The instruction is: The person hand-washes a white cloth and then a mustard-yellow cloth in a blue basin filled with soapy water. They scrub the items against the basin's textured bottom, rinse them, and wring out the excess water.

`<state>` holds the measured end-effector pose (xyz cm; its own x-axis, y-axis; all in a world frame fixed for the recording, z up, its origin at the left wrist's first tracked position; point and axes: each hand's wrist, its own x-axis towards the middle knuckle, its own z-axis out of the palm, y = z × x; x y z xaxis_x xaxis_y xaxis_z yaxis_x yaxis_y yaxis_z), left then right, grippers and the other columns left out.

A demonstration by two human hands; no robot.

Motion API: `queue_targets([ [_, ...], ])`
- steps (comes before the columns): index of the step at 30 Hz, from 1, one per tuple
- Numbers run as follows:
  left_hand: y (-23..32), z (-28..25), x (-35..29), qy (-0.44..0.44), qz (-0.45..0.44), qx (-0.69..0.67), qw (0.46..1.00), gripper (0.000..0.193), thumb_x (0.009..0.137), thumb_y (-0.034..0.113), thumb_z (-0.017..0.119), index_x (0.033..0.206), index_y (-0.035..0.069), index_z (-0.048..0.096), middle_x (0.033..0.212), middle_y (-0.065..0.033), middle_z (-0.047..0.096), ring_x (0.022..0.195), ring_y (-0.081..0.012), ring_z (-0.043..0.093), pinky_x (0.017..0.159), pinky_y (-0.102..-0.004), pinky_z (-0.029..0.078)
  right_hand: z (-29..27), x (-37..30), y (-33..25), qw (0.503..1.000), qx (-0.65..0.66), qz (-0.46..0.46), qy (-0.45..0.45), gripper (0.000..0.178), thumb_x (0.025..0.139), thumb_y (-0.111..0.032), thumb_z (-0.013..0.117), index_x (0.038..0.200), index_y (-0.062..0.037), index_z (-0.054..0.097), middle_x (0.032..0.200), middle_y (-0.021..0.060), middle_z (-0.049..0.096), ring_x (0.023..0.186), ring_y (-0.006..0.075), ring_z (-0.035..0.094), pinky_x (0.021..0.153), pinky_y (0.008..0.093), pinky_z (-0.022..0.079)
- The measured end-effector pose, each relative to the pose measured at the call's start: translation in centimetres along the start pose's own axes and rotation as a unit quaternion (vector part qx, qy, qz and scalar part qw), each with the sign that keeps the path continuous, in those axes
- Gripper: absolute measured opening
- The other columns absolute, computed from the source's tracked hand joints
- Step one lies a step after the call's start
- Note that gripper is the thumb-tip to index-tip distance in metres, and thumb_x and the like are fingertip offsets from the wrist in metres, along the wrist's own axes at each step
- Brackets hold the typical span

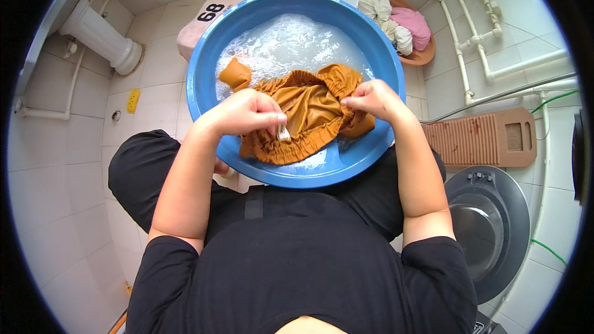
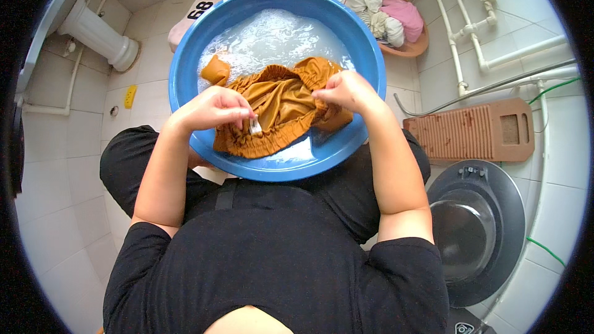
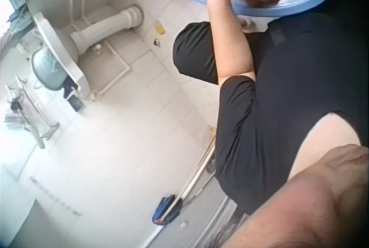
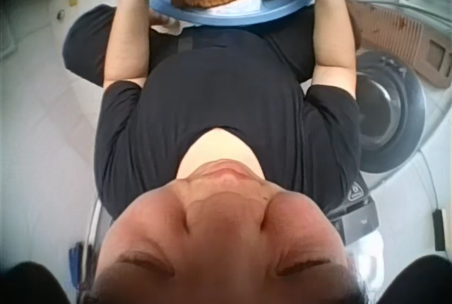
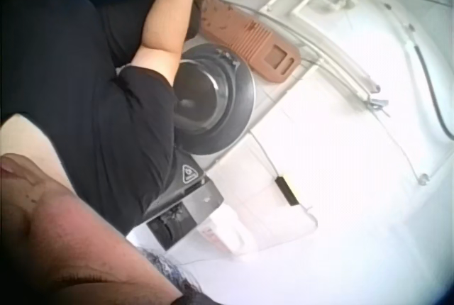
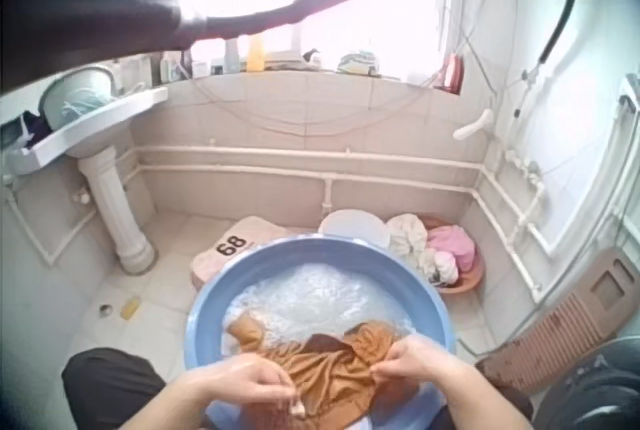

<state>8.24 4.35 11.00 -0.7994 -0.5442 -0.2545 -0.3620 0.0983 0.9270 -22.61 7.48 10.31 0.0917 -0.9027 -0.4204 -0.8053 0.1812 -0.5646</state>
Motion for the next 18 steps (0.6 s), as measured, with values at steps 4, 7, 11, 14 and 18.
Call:
queue_targets([
  [4,-2.4,1.0,1.3,0.308,-0.022,0.007,0.951,0.018,0.082,0.019,0.061,0.077,0.001,0.061,0.070,-0.0013,0.060,0.062,-0.0079,0.053,0.058,-0.0233,0.043,2.2,1.2,-1.0,0.932,-0.230,-0.081,0.269,0.029,0.066,-0.036,0.070,0.069,-0.0070,0.065,0.078,0.0088,0.064,0.078,0.0235,0.060,0.069,0.0349,0.048],
  [7,-3.1,1.2,1.6,0.290,-0.105,0.225,0.924,0.027,0.076,0.027,0.067,0.081,0.001,0.062,0.071,-0.0068,0.059,0.064,-0.0147,0.056,0.060,-0.0279,0.045,3.8,2.1,-0.7,0.849,-0.297,-0.247,0.359,0.029,0.060,-0.024,0.073,0.084,-0.0104,0.063,0.106,0.0040,0.058,0.104,0.0236,0.050,0.085,0.0362,0.042],
  [11,-2.2,1.6,1.3,0.240,-0.115,0.319,0.910,0.027,0.073,0.030,0.067,0.081,0.004,0.065,0.076,-0.0116,0.062,0.073,-0.0243,0.061,0.065,-0.0347,0.047,3.7,2.9,-0.6,0.952,-0.215,-0.090,0.196,0.040,0.071,-0.040,0.068,0.094,-0.0073,0.061,0.094,0.0122,0.063,0.093,0.0290,0.058,0.078,0.0395,0.047],
  [14,-2.0,0.7,1.5,0.215,-0.152,0.337,0.904,0.019,0.078,0.025,0.059,0.083,0.009,0.065,0.081,-0.0138,0.064,0.080,-0.0285,0.061,0.069,-0.0388,0.048,2.7,3.5,0.1,0.957,-0.252,-0.028,0.144,0.038,0.071,-0.040,0.067,0.089,-0.0064,0.064,0.091,0.0142,0.065,0.087,0.0315,0.062,0.075,0.0397,0.049],
  [18,-3.5,-1.4,1.4,0.406,-0.065,0.233,0.881,0.021,0.084,0.022,0.056,0.086,0.002,0.060,0.078,-0.0170,0.062,0.074,-0.0287,0.060,0.067,-0.0374,0.046,0.9,3.4,0.5,0.965,-0.197,0.030,0.168,0.021,0.071,-0.022,0.057,0.086,-0.0107,0.065,0.087,0.0131,0.065,0.085,0.0294,0.062,0.073,0.0386,0.049],
])
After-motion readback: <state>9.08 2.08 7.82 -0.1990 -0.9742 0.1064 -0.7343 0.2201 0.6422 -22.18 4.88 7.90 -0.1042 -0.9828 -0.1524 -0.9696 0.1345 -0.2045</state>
